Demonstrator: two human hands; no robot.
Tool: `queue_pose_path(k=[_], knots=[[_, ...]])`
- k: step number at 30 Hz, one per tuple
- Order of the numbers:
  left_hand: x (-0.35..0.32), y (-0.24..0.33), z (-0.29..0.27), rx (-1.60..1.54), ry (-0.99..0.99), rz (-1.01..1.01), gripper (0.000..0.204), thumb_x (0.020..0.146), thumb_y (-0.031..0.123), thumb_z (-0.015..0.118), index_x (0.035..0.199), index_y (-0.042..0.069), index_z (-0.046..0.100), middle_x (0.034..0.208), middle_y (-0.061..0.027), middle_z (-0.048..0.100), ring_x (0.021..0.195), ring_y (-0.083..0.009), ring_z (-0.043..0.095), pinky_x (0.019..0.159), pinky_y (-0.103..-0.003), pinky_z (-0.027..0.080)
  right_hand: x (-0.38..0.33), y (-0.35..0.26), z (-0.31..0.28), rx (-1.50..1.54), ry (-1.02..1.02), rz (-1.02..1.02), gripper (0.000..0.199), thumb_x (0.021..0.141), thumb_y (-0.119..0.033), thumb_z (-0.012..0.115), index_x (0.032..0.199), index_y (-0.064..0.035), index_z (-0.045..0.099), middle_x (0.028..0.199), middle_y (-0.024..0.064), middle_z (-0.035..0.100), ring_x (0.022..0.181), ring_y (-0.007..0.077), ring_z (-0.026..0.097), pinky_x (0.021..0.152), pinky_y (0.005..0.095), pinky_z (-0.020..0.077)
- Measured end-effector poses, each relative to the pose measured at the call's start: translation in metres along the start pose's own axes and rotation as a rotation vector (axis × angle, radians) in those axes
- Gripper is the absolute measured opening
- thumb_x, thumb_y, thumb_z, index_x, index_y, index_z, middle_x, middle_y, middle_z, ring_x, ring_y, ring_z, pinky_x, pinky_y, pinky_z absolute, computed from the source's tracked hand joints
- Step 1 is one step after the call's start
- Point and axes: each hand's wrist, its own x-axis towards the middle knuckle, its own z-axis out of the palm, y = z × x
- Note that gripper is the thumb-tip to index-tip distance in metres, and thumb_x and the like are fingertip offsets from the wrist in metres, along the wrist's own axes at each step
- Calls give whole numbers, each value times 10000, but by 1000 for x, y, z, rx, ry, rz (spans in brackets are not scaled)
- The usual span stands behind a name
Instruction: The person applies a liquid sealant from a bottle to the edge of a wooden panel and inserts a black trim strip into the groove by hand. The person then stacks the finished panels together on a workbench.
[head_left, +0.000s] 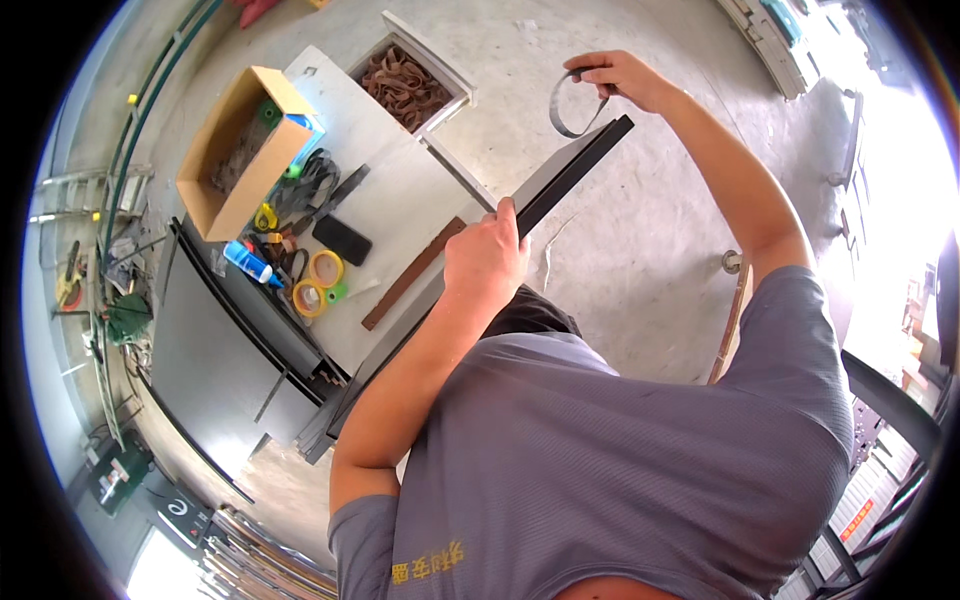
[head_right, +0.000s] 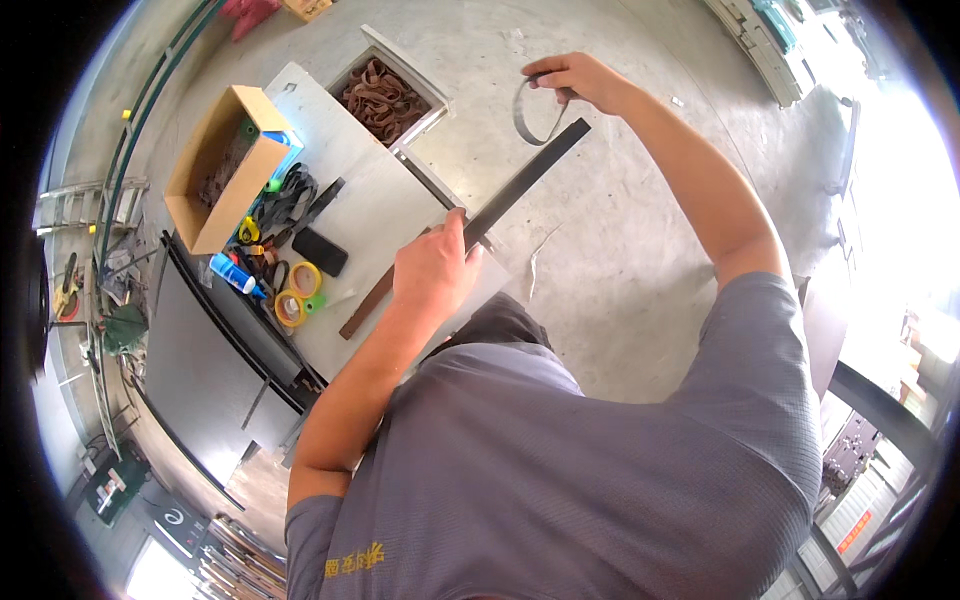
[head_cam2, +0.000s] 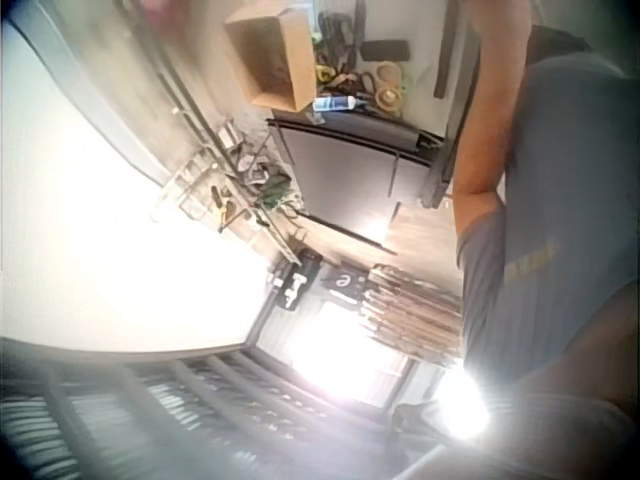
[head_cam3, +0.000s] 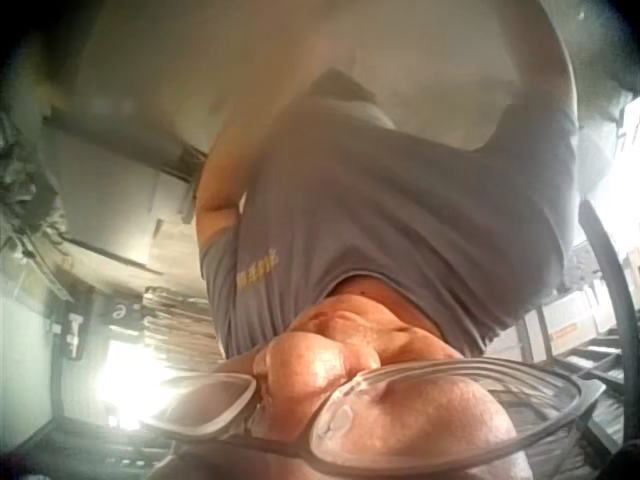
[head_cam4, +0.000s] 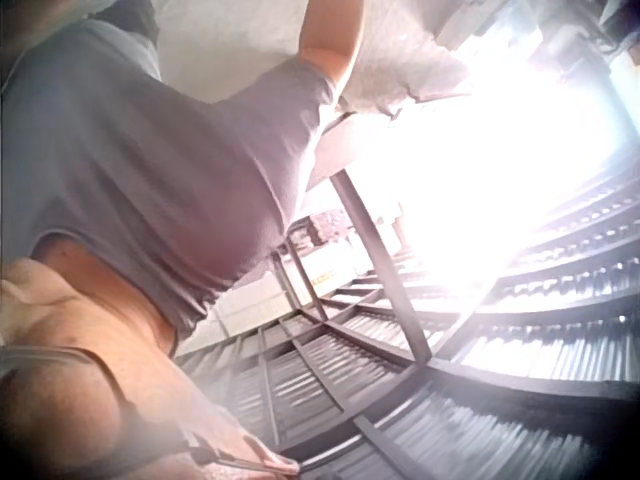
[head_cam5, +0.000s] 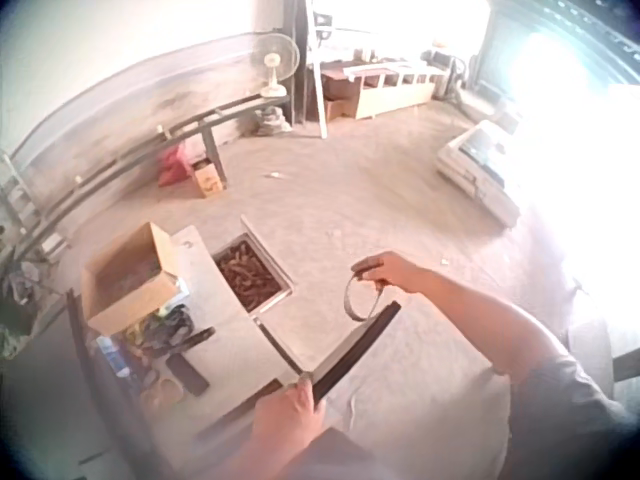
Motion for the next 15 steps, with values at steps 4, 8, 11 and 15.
queue_pose_path(k=[4,8,11,15], knots=[[10,10,1,12,-18,-28,349,902,251,665,1179,60,574,880,-123,715,805,-335,706,710,-446,554,24,105,-22,263,143,116,340,982,-84,521,1283,-7,659,1135,57,696,686,101,529,683,249,481],[12,9,5,-62,57,-17,291,862,197,693,1109,64,618,869,-124,714,779,-334,702,697,-445,554,39,177,1,390,130,241,382,921,-55,516,1268,14,661,1120,68,699,681,99,524,649,245,467],[13,10,0,-80,70,-35,270,838,180,713,1070,67,632,886,-122,716,791,-331,702,687,-438,555,36,187,13,596,-21,265,410,900,-41,514,1282,30,645,1025,48,684,723,82,523,644,236,460],[13,9,2,-80,40,-73,275,827,191,734,1053,72,633,899,-111,715,800,-326,702,684,-435,556,9,123,24,517,-44,456,331,893,-68,534,1192,-3,662,903,24,634,702,75,519,627,226,444]])
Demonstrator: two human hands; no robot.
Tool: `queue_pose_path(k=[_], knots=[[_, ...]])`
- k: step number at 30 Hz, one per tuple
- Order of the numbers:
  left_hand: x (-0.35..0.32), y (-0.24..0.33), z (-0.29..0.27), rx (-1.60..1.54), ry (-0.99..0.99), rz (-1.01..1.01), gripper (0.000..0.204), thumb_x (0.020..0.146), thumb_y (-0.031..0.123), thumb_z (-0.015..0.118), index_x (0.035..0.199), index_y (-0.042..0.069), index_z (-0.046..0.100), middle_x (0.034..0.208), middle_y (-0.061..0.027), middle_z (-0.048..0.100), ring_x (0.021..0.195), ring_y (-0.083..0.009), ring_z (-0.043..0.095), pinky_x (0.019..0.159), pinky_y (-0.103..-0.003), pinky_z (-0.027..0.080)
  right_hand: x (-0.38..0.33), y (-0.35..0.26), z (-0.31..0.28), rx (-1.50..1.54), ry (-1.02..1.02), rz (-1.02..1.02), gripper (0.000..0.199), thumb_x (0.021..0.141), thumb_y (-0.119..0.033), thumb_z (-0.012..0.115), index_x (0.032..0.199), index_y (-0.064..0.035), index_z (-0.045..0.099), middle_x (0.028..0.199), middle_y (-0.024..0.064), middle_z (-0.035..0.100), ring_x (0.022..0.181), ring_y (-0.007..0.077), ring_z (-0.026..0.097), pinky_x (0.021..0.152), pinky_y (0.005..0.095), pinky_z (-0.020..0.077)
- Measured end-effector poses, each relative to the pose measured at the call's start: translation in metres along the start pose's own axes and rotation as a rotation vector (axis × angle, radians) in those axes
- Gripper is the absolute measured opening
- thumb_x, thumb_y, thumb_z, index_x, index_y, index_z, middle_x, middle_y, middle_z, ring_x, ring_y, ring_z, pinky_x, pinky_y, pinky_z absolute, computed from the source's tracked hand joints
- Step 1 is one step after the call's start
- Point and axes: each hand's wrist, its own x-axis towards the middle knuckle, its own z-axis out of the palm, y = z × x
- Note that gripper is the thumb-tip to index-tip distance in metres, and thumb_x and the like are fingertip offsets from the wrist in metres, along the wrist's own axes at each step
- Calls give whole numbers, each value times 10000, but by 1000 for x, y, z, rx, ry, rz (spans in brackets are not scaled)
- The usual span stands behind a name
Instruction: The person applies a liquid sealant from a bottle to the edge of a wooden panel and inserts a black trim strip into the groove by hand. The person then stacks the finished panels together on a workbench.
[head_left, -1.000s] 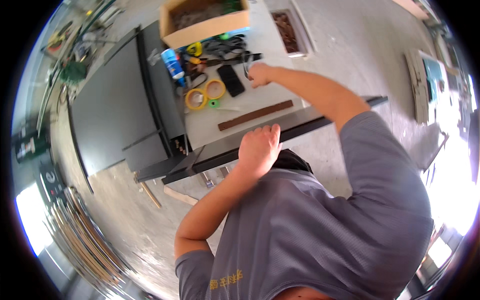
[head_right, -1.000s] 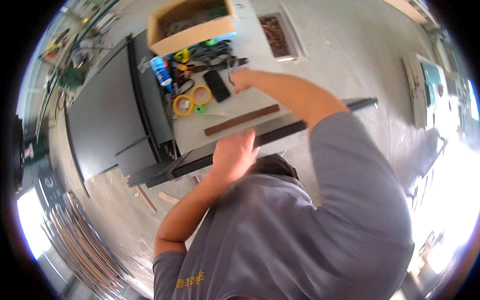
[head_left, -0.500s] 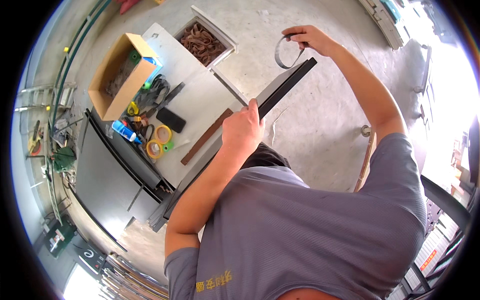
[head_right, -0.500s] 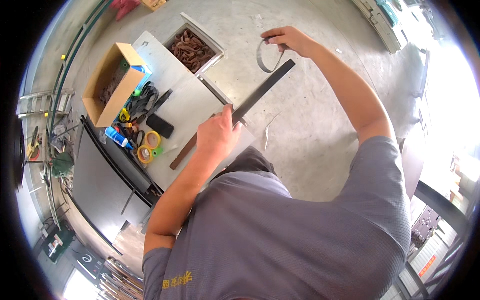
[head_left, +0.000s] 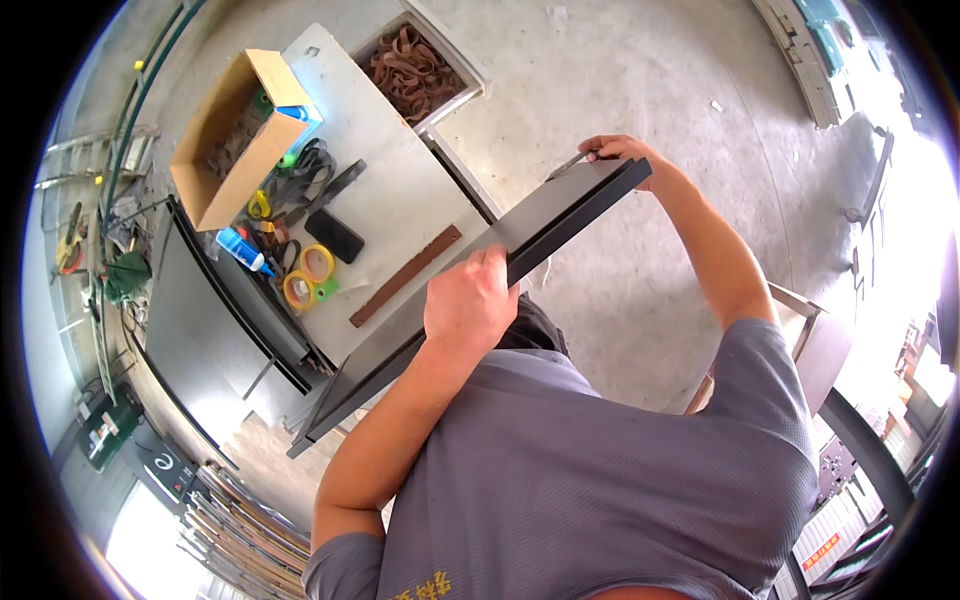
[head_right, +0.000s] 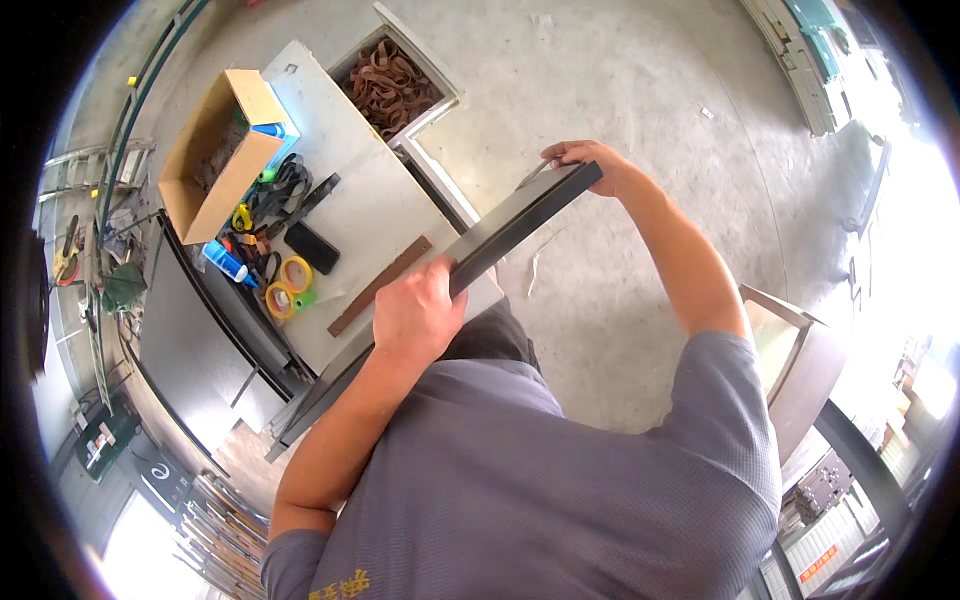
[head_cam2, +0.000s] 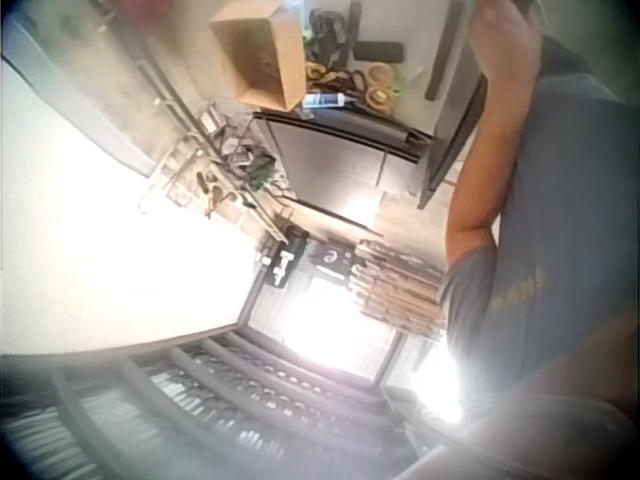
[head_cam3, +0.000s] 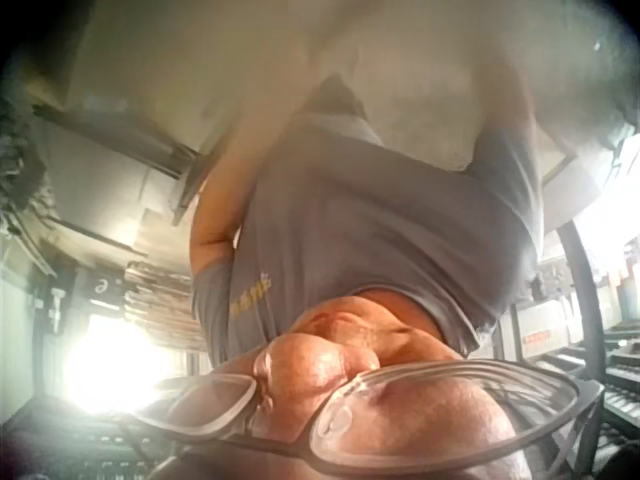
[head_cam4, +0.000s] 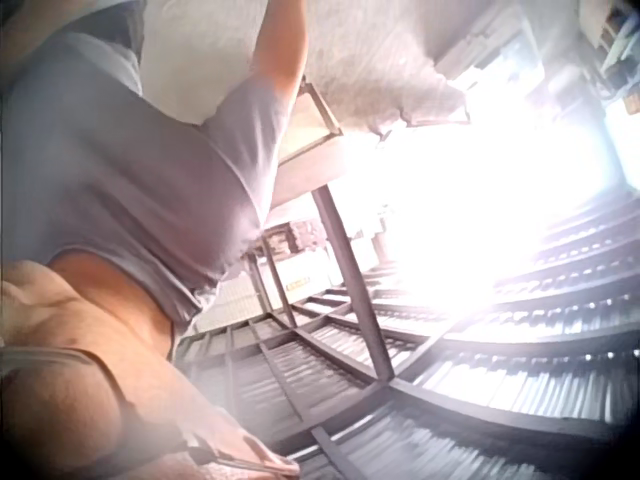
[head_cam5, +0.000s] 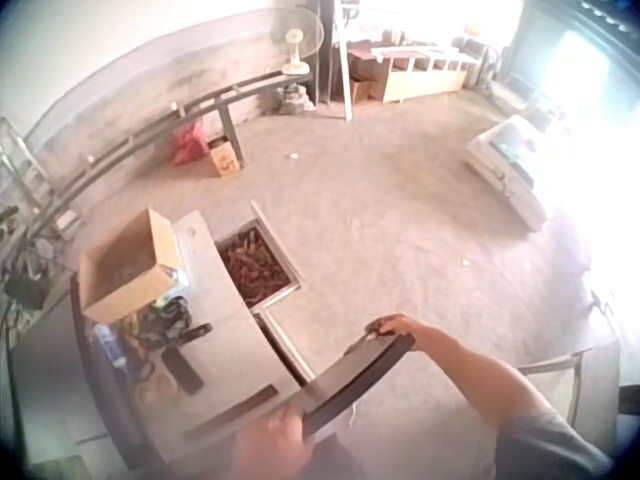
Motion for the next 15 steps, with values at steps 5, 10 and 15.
queue_pose_path(k=[5,10,15], knots=[[-4,1,5,14,4,45,271,833,210,738,1047,78,635,875,-102,703,788,-320,697,661,-435,553,-42,-27,10,-139,221,1,159,889,-112,536,995,-48,636,756,18,582,586,99,468,552,258,412],[-2,1,8,62,60,65,195,861,214,712,985,85,634,871,-105,694,771,-318,693,624,-428,545,-133,-89,26,-6,211,-121,124,885,-146,501,908,-53,581,699,31,537,516,96,367,511,287,390],[-3,-3,11,31,107,91,172,889,237,685,952,86,632,874,-105,692,766,-334,689,656,-437,550,-194,-97,104,-298,125,-376,134,883,-143,467,896,-32,541,692,22,516,528,72,390,533,262,377]])
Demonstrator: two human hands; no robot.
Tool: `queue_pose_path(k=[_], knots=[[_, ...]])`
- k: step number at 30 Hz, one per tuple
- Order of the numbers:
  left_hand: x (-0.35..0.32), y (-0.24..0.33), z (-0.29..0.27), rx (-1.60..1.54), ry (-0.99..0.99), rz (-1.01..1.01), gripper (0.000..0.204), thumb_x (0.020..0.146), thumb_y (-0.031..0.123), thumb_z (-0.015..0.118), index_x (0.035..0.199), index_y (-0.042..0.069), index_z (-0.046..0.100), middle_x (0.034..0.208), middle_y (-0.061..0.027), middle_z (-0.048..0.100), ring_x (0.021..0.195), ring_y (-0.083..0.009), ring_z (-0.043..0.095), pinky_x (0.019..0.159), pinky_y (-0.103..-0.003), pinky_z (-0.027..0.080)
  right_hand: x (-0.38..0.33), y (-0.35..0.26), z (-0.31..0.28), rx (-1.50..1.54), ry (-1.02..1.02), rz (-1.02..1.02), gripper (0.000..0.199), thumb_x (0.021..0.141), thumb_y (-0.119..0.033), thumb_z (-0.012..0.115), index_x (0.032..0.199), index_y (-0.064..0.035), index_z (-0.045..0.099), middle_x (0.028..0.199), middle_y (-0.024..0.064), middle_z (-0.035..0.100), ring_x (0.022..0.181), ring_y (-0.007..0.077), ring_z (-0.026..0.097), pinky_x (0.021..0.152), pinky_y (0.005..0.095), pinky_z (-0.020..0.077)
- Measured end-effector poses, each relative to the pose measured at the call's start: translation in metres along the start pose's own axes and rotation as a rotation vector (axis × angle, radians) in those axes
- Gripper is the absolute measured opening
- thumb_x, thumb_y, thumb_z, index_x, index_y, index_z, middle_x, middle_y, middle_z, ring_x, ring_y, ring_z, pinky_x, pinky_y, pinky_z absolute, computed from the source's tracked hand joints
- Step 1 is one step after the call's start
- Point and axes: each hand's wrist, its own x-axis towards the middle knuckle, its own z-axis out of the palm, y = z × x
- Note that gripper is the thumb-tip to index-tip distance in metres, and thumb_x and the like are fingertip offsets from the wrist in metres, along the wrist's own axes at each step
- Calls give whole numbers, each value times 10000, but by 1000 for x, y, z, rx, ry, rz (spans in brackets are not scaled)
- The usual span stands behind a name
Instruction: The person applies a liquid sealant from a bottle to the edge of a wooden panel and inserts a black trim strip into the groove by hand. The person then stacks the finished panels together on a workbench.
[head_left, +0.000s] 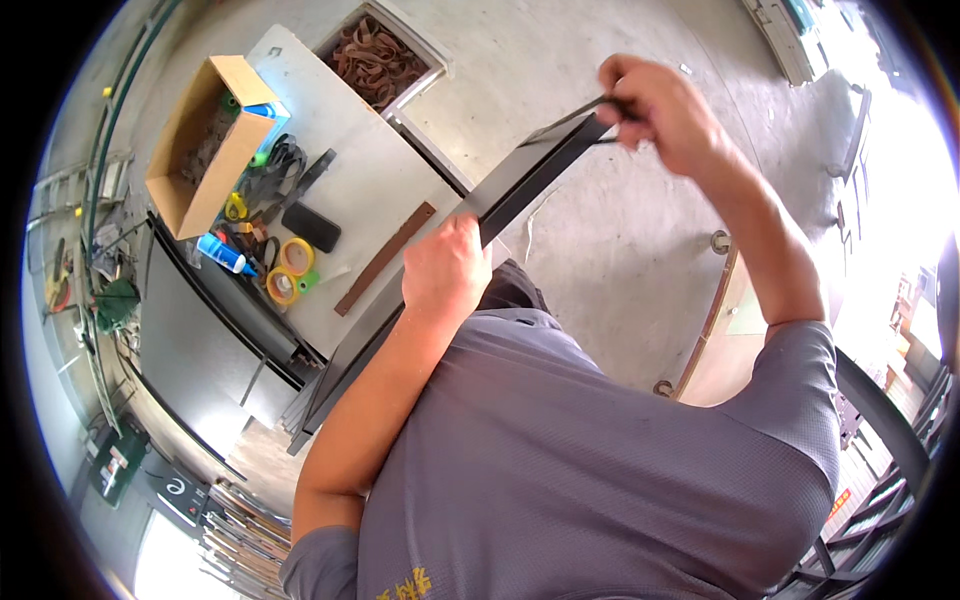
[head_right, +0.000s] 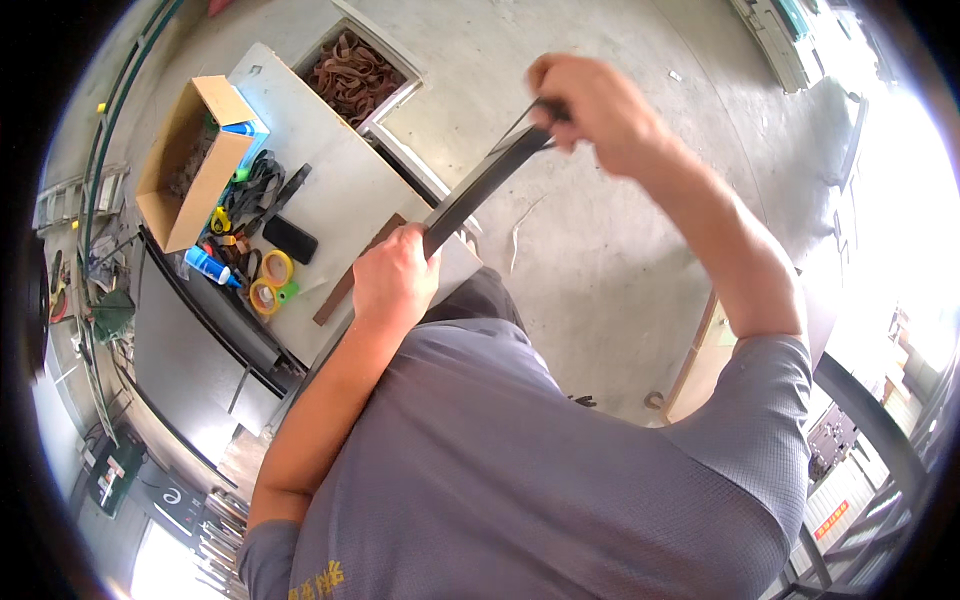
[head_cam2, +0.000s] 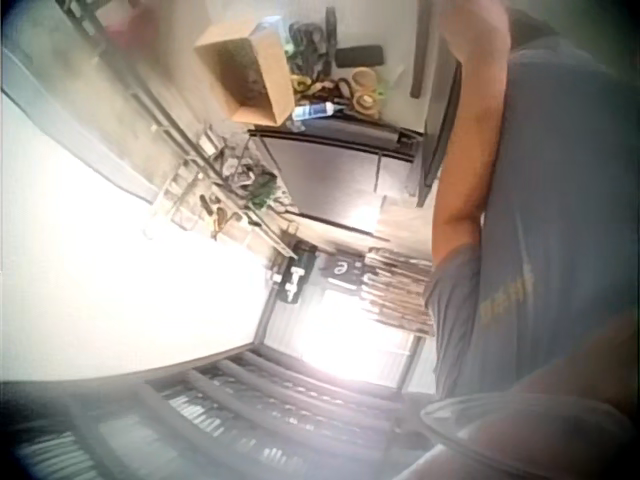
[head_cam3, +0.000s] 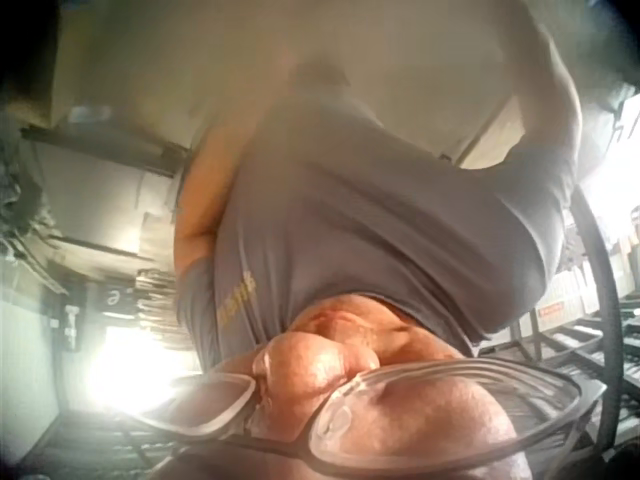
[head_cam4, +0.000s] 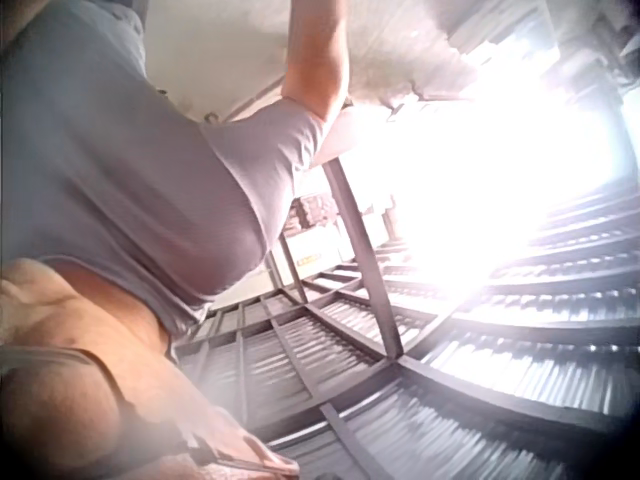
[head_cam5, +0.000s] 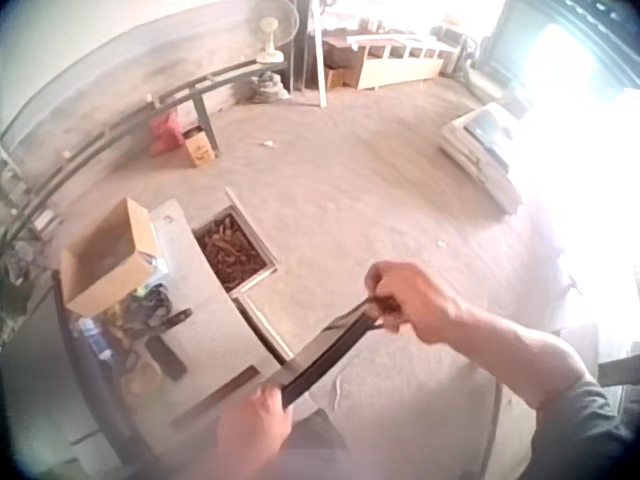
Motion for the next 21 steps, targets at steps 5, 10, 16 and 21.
queue_pose_path(k=[5,10,16,21], knots=[[5,1,-5,49,-73,-36,162,889,217,680,967,82,635,889,-107,695,767,-342,689,661,-451,547,-50,45,80,141,-102,-64,100,819,-86,461,786,-16,524,789,56,556,707,137,522,699,280,429],[-7,5,6,-20,-19,36,193,874,190,679,1027,81,632,896,-108,696,759,-344,689,649,-450,546,-48,142,80,-144,6,-320,93,696,-44,481,730,-14,562,972,115,591,1041,267,520,958,365,396],[-9,9,8,-12,-38,-7,296,807,181,761,1046,80,618,945,-100,685,776,-316,693,640,-423,545,51,320,53,-453,48,-336,135,778,-77,660,903,-49,701,1158,113,627,1161,285,519,992,398,426],[-6,11,7,29,-94,-60,340,784,188,785,1067,98,619,949,-61,679,799,-279,696,650,-395,550,123,387,66,-110,146,-365,270,849,-39,671,1119,-36,678,1085,82,672,998,202,601,869,370,505]])
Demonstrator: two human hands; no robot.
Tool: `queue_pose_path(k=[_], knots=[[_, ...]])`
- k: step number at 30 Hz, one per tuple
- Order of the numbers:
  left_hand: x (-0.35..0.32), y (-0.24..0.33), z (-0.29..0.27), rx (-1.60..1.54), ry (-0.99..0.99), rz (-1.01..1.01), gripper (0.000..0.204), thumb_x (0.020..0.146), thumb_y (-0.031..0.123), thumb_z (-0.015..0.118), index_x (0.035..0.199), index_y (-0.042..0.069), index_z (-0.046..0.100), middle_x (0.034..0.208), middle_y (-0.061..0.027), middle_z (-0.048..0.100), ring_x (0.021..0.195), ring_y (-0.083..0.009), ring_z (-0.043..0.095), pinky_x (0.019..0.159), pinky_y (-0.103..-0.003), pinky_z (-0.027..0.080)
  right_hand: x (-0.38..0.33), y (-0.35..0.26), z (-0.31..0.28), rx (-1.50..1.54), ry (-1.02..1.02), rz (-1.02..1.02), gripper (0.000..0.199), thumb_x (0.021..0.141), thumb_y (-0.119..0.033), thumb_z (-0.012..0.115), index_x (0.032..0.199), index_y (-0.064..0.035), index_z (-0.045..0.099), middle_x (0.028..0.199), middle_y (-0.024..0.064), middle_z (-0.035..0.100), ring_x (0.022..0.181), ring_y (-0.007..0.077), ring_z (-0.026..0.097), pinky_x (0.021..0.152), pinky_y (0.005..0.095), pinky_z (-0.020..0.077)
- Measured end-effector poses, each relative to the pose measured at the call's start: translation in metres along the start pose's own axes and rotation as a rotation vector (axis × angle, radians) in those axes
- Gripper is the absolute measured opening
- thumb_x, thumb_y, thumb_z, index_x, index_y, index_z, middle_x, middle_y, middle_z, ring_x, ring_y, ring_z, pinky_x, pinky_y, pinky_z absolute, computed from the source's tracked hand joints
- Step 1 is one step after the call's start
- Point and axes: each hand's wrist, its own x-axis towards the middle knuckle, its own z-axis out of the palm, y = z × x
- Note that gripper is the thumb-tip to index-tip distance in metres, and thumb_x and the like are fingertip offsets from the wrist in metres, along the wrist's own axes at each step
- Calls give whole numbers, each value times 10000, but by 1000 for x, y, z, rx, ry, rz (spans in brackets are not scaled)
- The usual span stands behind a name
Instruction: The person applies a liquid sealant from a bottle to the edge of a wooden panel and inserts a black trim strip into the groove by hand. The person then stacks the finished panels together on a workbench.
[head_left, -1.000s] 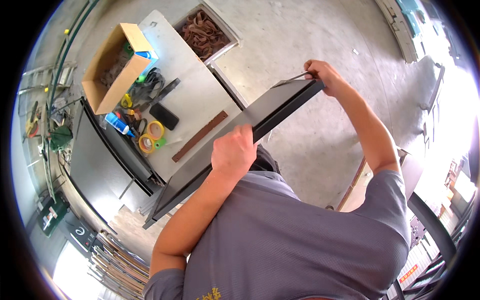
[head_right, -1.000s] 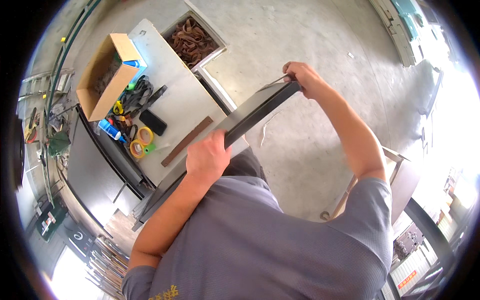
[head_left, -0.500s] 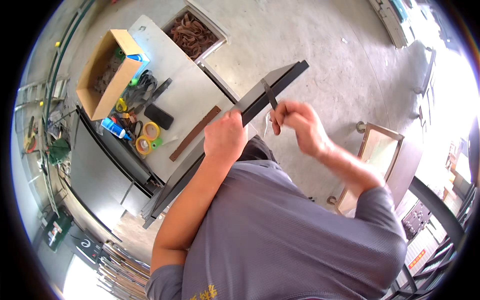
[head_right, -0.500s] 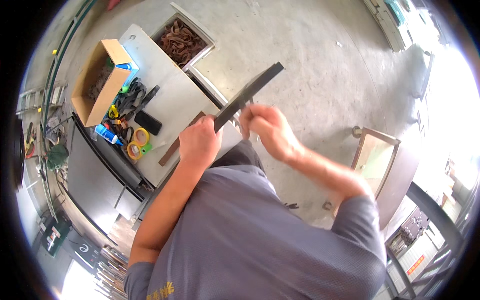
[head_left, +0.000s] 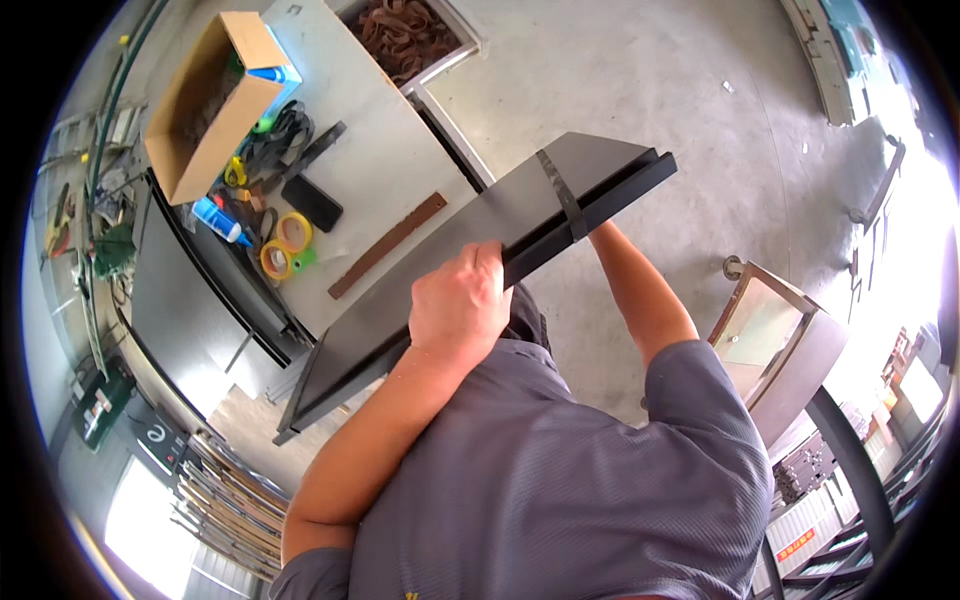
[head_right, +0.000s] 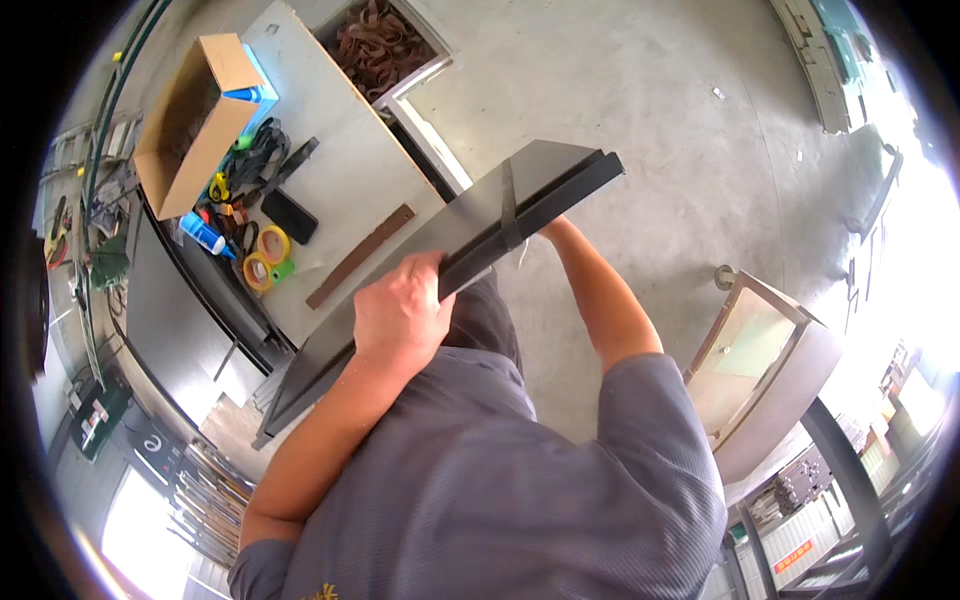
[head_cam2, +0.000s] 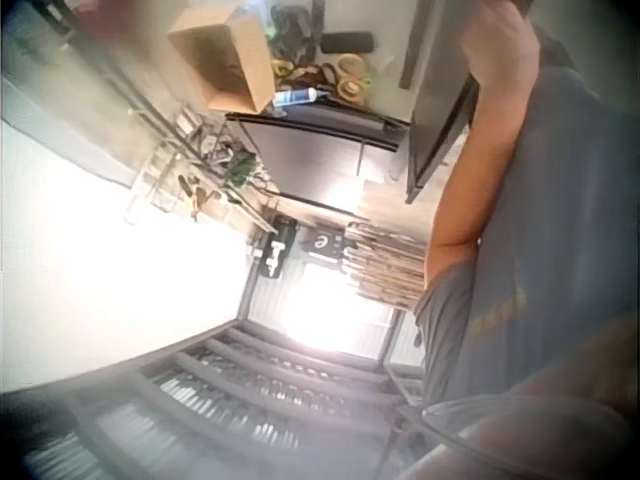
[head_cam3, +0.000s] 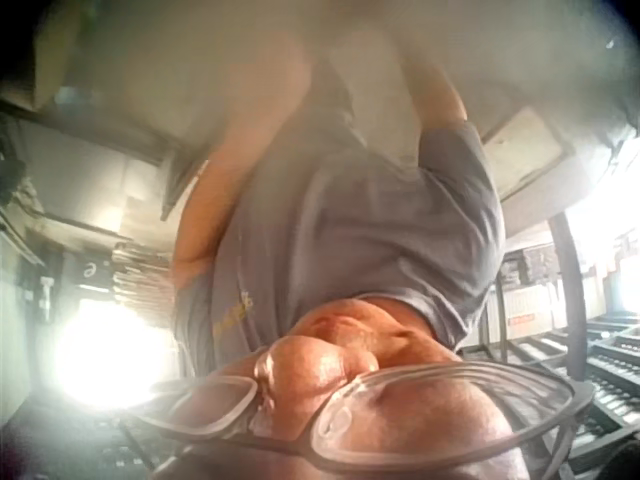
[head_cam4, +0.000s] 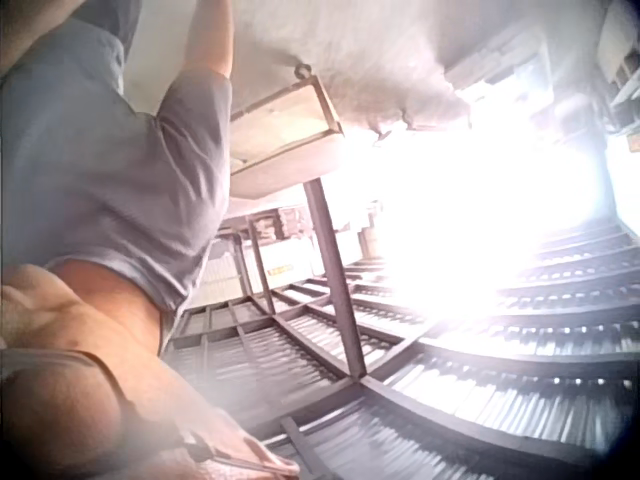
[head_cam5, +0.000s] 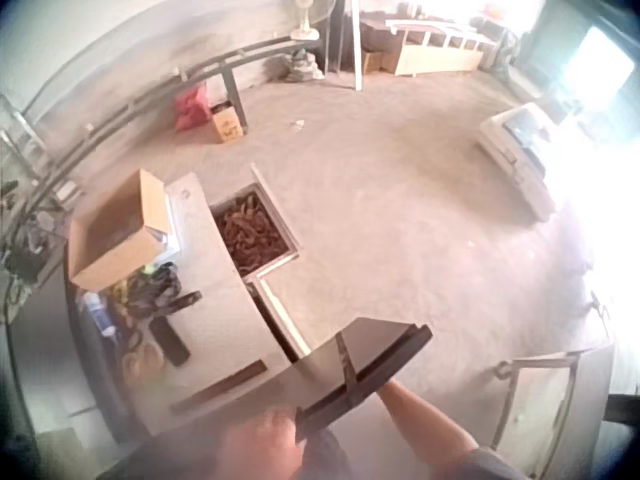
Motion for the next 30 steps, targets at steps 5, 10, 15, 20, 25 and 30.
queue_pose_path(k=[5,10,15,20,25,30], knots=[[4,-5,-1,1,7,-24,343,784,196,788,1072,103,627,941,-46,684,803,-266,695,665,-387,550,11,-2,26,62,-55,36,254,849,-49,669,1102,-30,675,1055,80,676,966,193,608,847,363,510],[4,-4,-4,-20,29,-3,322,798,198,776,1069,103,632,949,-50,690,795,-282,693,658,-396,546,22,-17,36,83,-117,35,238,850,-58,666,1086,-24,673,1025,78,680,934,185,614,825,355,514],[7,-4,-7,9,17,-4,303,822,196,751,1083,91,639,924,-79,698,776,-305,693,660,-416,544,2,-66,2,83,-312,94,223,851,-67,664,1069,-19,670,994,77,684,902,177,621,803,348,518],[1,-7,-6,-50,60,27,246,873,244,702,1052,82,656,901,-111,703,799,-325,694,678,-441,540,-21,-248,-78,-211,-398,23,137,766,-28,583,852,-1,686,831,88,689,796,177,636,733,329,506],[4,-6,-11,-23,27,25,235,914,275,661,1039,76,658,883,-123,702,814,-340,689,702,-462,533,-27,-320,-139,-69,470,-250,277,942,-126,515,1102,18,690,1005,81,717,971,174,643,896,300,481],[-25,-32,-35,-190,144,53,406,929,391,665,1098,22,648,935,-166,714,860,-374,688,749,-455,543,5,-253,-77,1,357,96,429,975,-319,655,1247,12,659,1139,90,710,1072,156,618,974,294,454]])
